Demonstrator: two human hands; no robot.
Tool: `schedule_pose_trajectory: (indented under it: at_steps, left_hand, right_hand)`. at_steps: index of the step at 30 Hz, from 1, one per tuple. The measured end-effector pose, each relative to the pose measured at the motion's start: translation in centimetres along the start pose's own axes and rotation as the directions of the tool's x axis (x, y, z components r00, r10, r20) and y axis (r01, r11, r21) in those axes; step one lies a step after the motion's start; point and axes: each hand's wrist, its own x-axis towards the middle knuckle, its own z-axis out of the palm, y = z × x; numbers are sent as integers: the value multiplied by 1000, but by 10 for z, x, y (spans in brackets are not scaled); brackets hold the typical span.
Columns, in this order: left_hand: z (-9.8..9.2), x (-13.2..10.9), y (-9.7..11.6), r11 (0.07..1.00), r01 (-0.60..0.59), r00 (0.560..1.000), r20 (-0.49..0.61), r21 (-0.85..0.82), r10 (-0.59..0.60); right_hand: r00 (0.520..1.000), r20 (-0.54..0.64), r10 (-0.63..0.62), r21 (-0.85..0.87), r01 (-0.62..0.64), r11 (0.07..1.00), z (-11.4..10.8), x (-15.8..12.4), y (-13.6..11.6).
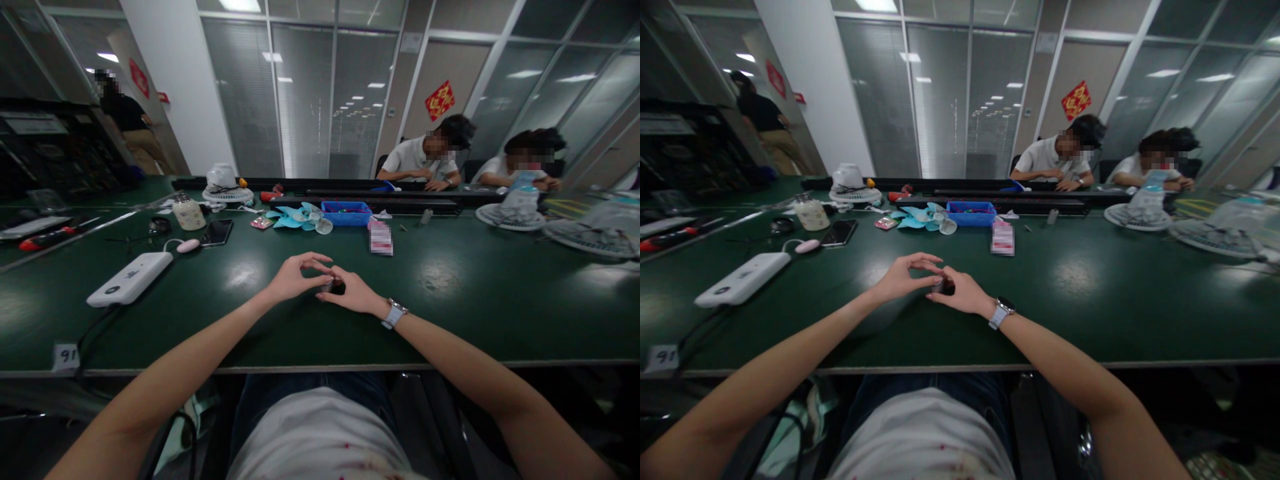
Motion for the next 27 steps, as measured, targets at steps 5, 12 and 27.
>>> schedule_pose_trajectory:
  at_steps: [5, 12, 27]
  left_hand:
    - [6, -1, -4, 1000, 0, 1000, -16, 5, 0]
    - [2, 0, 1, 1000, 4, 998, -69, 0, -4]
    - [-5, 1, 3, 992, -45, 998, 50, 117, 39]
  right_hand:
    - [1000, -4, -1, -33, 0, 999, 1, 1, 1]
    - [1000, -10, 4, -35, -4, 999, 1, 0, 3]
    - [1000, -20, 3, -38, -4, 999, -1, -1, -1]
